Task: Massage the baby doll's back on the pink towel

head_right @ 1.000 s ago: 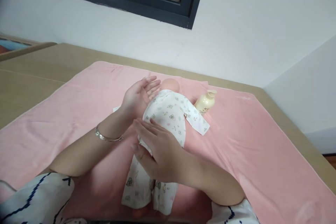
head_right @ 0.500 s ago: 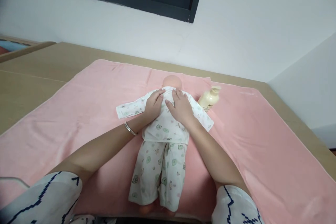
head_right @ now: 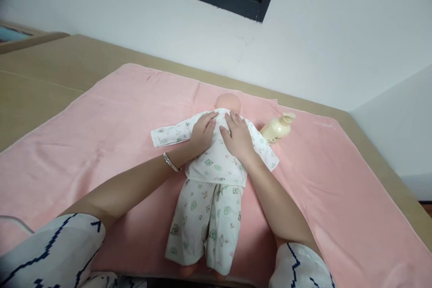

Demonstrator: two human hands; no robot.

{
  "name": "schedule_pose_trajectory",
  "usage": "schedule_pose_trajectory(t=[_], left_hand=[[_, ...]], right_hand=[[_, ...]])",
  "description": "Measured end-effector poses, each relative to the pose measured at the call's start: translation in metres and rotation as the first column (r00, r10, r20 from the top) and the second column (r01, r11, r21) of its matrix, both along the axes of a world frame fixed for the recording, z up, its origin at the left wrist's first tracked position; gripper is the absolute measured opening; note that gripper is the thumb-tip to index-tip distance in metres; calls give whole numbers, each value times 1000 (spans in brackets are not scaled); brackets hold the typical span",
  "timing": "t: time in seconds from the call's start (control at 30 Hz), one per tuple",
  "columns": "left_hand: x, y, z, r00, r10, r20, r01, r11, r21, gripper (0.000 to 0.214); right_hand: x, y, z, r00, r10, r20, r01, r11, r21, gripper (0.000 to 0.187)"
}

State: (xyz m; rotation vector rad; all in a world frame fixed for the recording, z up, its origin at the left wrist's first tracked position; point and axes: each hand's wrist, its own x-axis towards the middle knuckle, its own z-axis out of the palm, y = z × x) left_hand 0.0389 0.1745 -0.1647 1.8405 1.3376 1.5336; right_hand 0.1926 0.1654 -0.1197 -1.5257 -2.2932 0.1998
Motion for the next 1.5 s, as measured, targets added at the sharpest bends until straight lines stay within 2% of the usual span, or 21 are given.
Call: schedule_pose_trajectory(t=[0.1,0.17,0.27,0.33,0.4,0.47,0.53,0.6,0.67,0.73,0.8,0.83,0.87,0.97,1.07,1.13,1.23,1.3,1.4,1.5], left_hand=[[0,0,-1,999,10,-53,-9,1000,29,36],[-1,0,-1,998,20,-62,-18,999,38,35],[-2,0,0,998,29,-48,-27,999,34,33],[-1,2,-1,998,36,-45,-35,999,28,32],[-1,2,-1,997,43,-57,-42,999,26,33],[0,2,-1,996,44,-77,-42,999,25,33],[0,1,-1,995,45,-87,-43,999,26,33],[0,0,-1,995,48,-87,-45,999,30,34],[-1,0,-2,996,48,-80,-45,998,35,34],[-2,1,-2,997,45,-61,-43,999,31,34],[-2,1,-2,999,39,-36,-39,999,21,34],[-2,1,-3,999,36,-27,-36,999,19,34],[-1,2,-3,999,33,-20,-33,999,17,35],[-1,1,-2,1000,20,-18,-20,1000,12,36],[-1,0,-3,1000,15,-2,-15,1000,26,36],[-1,0,-3,999,12,33,-14,998,55,36],[-2,-1,-3,996,3,87,-10,997,79,36],[-2,-1,-2,996,2,90,-8,998,65,33],[-2,0,-1,999,10,42,-11,999,30,30],[-1,1,0,999,29,-16,-29,1000,7,32]], right_hand=[[-8,-14,-1,994,-64,89,57,995,79,60],[-16,-30,-1,984,-63,169,41,990,133,58],[-21,-41,2,965,90,246,-124,984,128,53],[-16,-33,4,956,196,218,-217,973,78,51],[-8,-19,5,965,219,142,-226,974,32,49],[-2,-9,5,981,175,82,-176,984,9,51],[-3,-11,4,994,74,82,-76,997,25,54],[-12,-25,2,991,-44,129,35,997,70,56],[-23,-42,0,980,-84,181,64,991,115,56],[-29,-51,-1,978,18,207,-43,992,118,55],[-26,-44,-1,972,148,184,-164,983,77,53],[-21,-35,-1,974,171,149,-181,982,55,53],[-14,-25,-1,980,165,110,-169,985,30,52],[2,-1,-2,998,-62,-20,62,998,-2,60],[-1,-8,-2,986,-160,36,158,987,38,62],[-12,-26,-2,985,-120,128,106,988,109,59],[-26,-46,-1,973,115,201,-142,982,123,55],[-25,-44,1,954,227,195,-248,964,92,53],[-13,-27,4,959,252,128,-258,965,33,49],[0,-9,2,988,155,25,-156,988,22,51]])
